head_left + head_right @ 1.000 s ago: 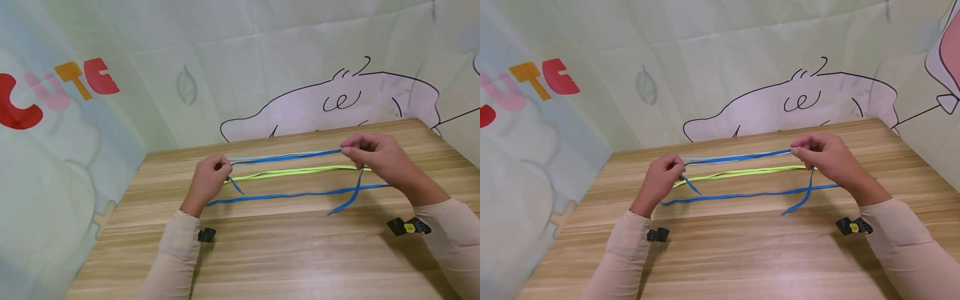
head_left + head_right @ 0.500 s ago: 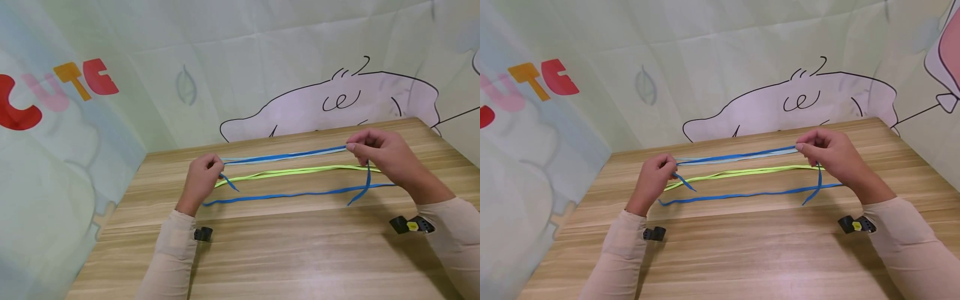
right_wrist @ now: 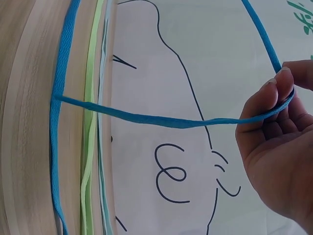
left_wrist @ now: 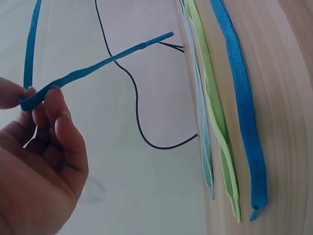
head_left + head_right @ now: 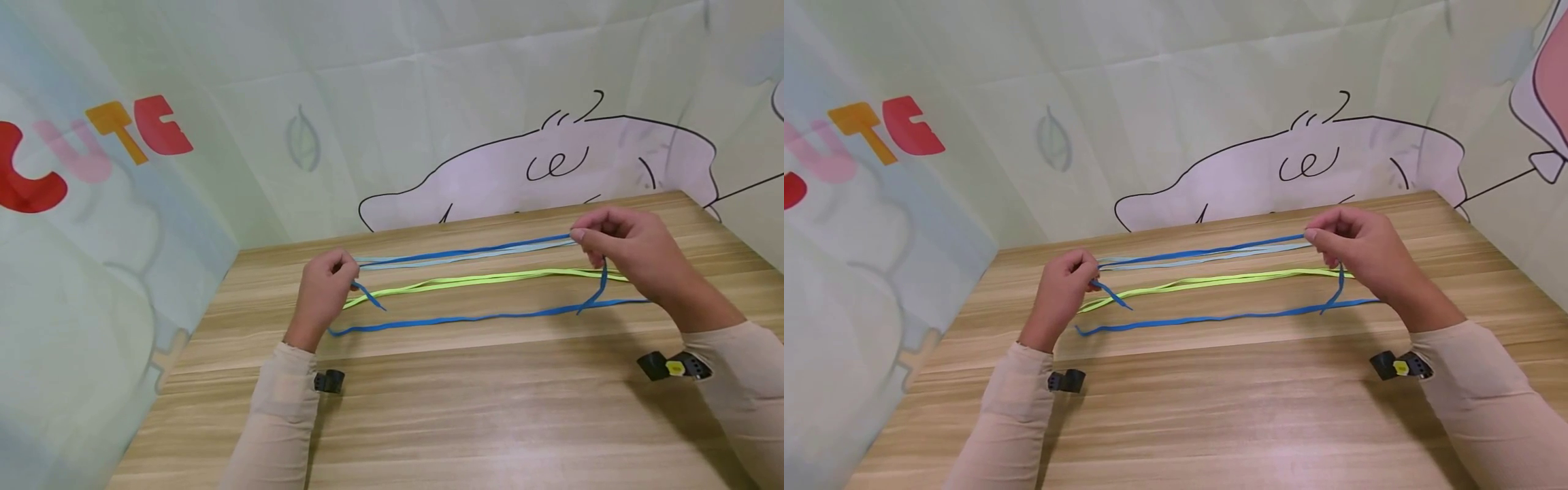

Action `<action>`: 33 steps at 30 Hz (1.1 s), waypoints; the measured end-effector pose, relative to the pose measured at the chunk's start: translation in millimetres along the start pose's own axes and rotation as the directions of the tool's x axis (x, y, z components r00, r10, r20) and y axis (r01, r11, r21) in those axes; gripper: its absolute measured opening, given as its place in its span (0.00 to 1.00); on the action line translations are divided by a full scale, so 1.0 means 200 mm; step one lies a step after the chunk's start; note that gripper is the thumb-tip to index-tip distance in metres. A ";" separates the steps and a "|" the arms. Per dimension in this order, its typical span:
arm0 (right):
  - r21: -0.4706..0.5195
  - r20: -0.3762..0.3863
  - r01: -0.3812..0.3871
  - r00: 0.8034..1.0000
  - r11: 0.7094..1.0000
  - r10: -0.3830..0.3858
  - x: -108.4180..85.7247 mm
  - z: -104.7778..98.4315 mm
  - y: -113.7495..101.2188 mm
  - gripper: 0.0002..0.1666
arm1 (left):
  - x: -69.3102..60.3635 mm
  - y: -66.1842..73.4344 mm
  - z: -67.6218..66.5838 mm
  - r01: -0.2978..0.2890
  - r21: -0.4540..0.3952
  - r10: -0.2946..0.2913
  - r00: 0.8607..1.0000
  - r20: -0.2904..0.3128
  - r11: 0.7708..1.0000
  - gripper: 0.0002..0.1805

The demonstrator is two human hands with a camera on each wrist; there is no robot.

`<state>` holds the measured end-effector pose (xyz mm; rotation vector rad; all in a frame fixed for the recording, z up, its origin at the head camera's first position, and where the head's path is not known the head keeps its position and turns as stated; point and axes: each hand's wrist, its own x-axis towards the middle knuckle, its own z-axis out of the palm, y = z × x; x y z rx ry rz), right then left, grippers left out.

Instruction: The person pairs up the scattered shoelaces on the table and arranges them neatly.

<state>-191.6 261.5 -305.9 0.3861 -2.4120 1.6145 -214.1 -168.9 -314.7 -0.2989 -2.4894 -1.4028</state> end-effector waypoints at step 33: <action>-0.022 -0.060 -0.065 0.996 0.998 0.063 0.04 -0.03 0.08 0.15 | 0.02 -0.08 -0.04 0.079 -0.028 -0.079 0.997 0.005 0.996 0.11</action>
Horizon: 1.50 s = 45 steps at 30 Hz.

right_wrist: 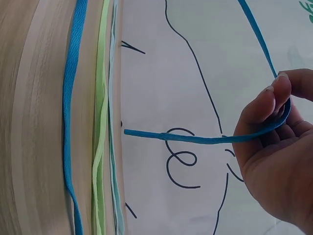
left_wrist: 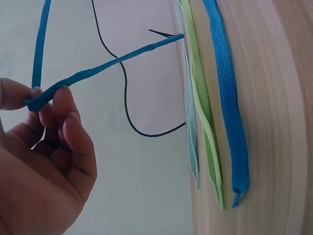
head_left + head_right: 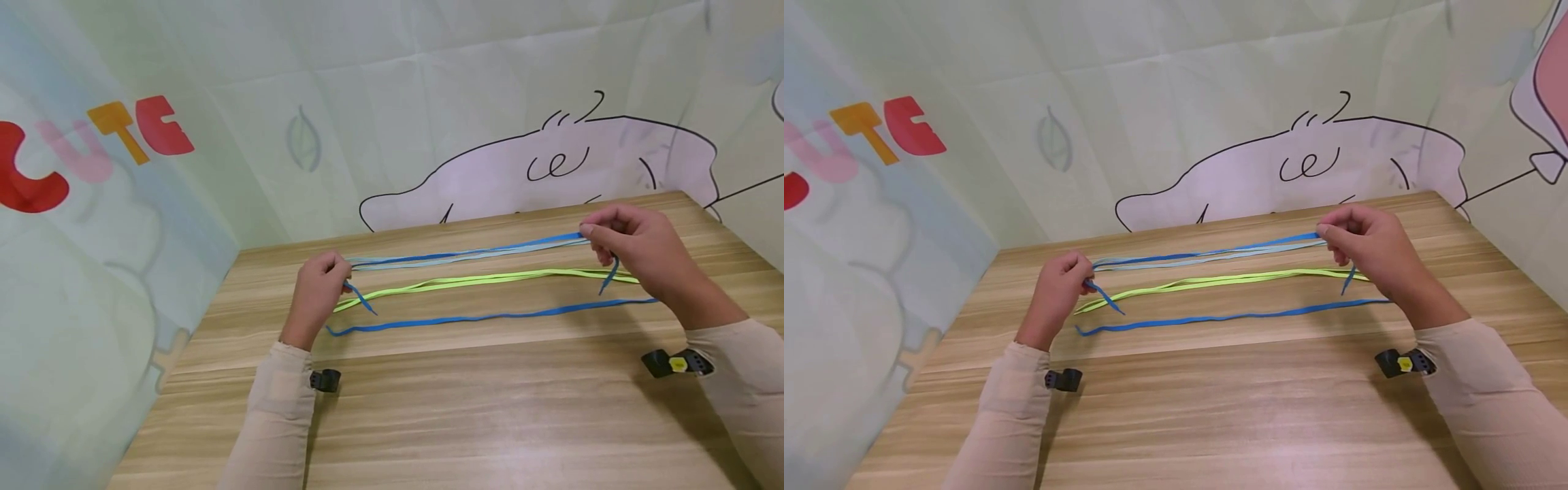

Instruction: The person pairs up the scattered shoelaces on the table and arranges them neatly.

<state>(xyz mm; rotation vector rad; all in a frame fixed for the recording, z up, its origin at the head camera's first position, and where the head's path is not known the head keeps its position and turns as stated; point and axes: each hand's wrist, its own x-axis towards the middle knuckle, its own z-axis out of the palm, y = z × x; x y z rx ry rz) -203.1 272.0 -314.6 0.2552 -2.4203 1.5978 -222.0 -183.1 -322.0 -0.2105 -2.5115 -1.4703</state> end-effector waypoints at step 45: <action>-0.298 0.305 -0.131 0.926 0.946 0.224 -0.01 -0.06 0.19 0.18 | -0.10 -0.17 -0.06 0.129 0.377 -0.250 0.924 0.290 0.917 0.17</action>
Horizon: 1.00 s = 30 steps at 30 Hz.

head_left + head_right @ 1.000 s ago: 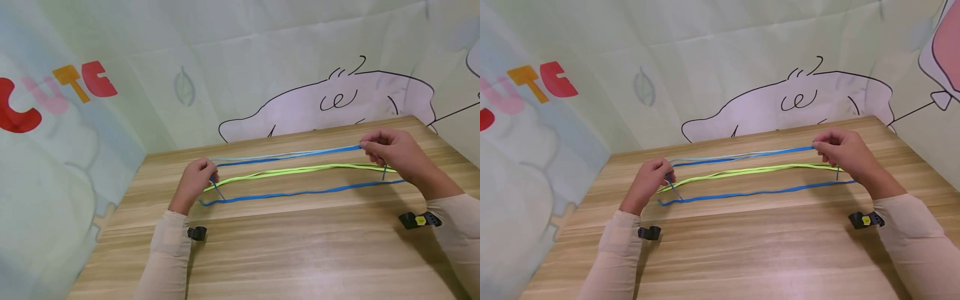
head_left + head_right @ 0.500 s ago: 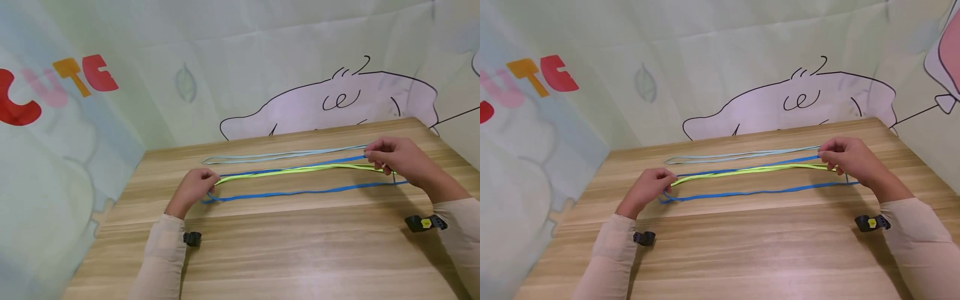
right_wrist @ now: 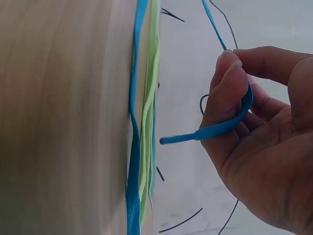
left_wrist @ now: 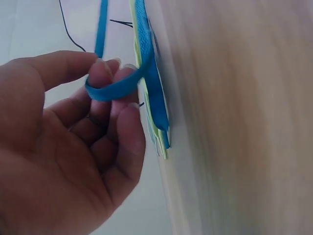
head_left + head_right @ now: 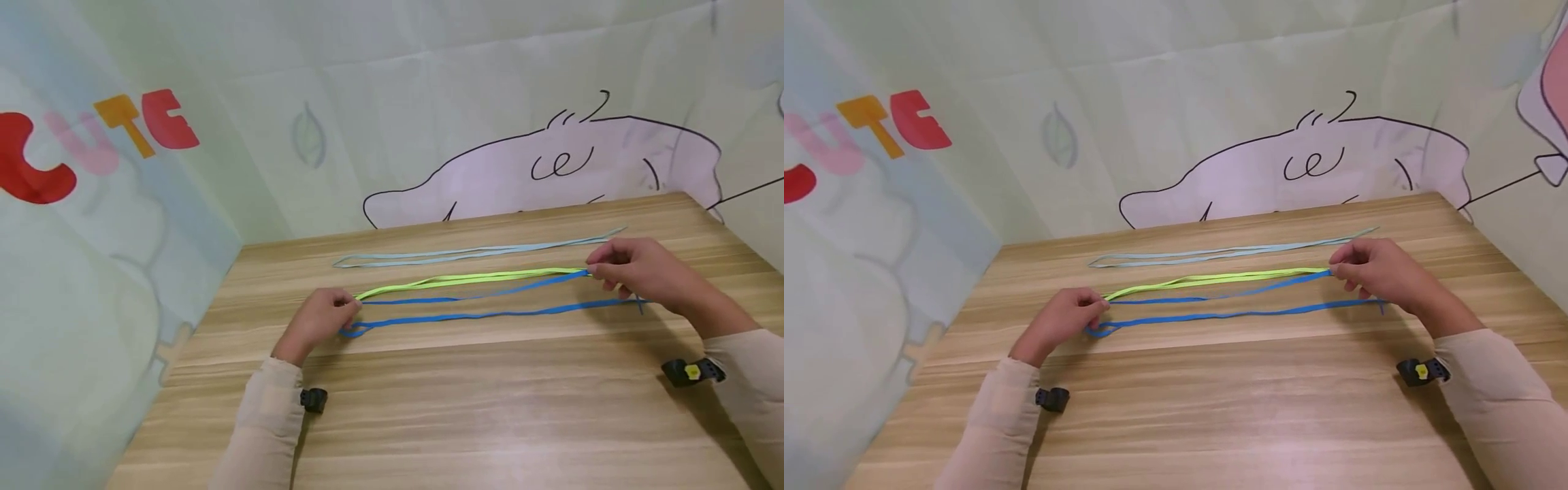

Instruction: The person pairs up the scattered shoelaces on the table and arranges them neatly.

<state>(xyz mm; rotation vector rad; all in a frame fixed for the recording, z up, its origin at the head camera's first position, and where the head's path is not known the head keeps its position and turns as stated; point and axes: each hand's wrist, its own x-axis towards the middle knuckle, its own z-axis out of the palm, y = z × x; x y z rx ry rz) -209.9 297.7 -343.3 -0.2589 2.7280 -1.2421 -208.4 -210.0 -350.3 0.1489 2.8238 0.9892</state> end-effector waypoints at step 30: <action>-0.121 0.186 0.051 0.982 0.991 -0.028 -0.02 -0.01 -0.02 0.13 | -0.04 0.03 -0.05 -0.055 0.113 0.038 0.989 0.143 0.992 0.13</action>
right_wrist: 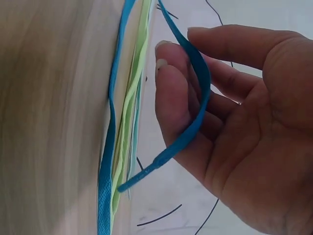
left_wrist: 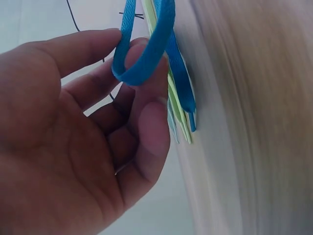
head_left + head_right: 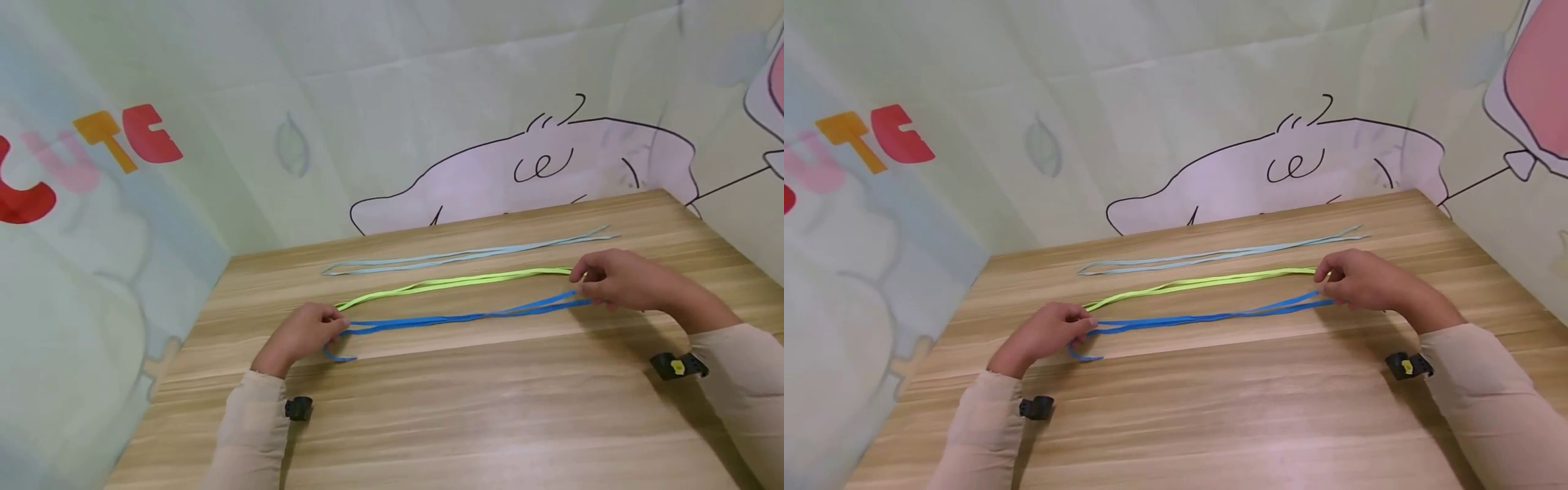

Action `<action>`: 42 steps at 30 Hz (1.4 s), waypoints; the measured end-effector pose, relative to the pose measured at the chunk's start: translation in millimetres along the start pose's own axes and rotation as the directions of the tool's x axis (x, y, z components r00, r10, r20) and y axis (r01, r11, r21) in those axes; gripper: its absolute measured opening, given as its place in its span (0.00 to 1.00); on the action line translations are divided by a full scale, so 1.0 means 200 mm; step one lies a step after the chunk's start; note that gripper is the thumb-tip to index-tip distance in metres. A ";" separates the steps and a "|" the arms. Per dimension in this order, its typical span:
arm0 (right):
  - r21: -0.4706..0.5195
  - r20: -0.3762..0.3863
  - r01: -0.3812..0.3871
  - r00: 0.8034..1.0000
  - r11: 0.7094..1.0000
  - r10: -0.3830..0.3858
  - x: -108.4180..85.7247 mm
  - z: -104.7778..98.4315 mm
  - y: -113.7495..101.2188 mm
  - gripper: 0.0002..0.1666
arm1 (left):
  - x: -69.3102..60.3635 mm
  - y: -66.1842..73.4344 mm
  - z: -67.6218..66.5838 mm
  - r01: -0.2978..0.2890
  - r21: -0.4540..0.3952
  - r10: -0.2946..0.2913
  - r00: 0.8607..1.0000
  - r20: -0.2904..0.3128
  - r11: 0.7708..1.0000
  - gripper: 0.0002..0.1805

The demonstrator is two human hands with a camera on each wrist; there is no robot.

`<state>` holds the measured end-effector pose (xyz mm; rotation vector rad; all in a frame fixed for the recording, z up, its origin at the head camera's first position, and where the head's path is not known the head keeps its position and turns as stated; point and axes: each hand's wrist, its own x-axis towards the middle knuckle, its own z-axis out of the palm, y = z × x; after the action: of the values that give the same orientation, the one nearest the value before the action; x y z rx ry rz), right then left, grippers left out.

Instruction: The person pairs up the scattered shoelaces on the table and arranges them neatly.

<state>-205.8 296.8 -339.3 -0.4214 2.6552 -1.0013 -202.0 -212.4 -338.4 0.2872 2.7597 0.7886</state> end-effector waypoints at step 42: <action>-0.274 -0.056 0.078 0.994 0.959 -0.096 0.00 0.06 -0.08 0.13 | -0.01 0.06 0.00 -0.074 0.198 0.106 0.981 -0.159 0.977 0.11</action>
<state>-199.2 276.9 -337.3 -0.5754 2.8694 -0.6847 -199.0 -202.5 -331.3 0.4030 3.0081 0.5930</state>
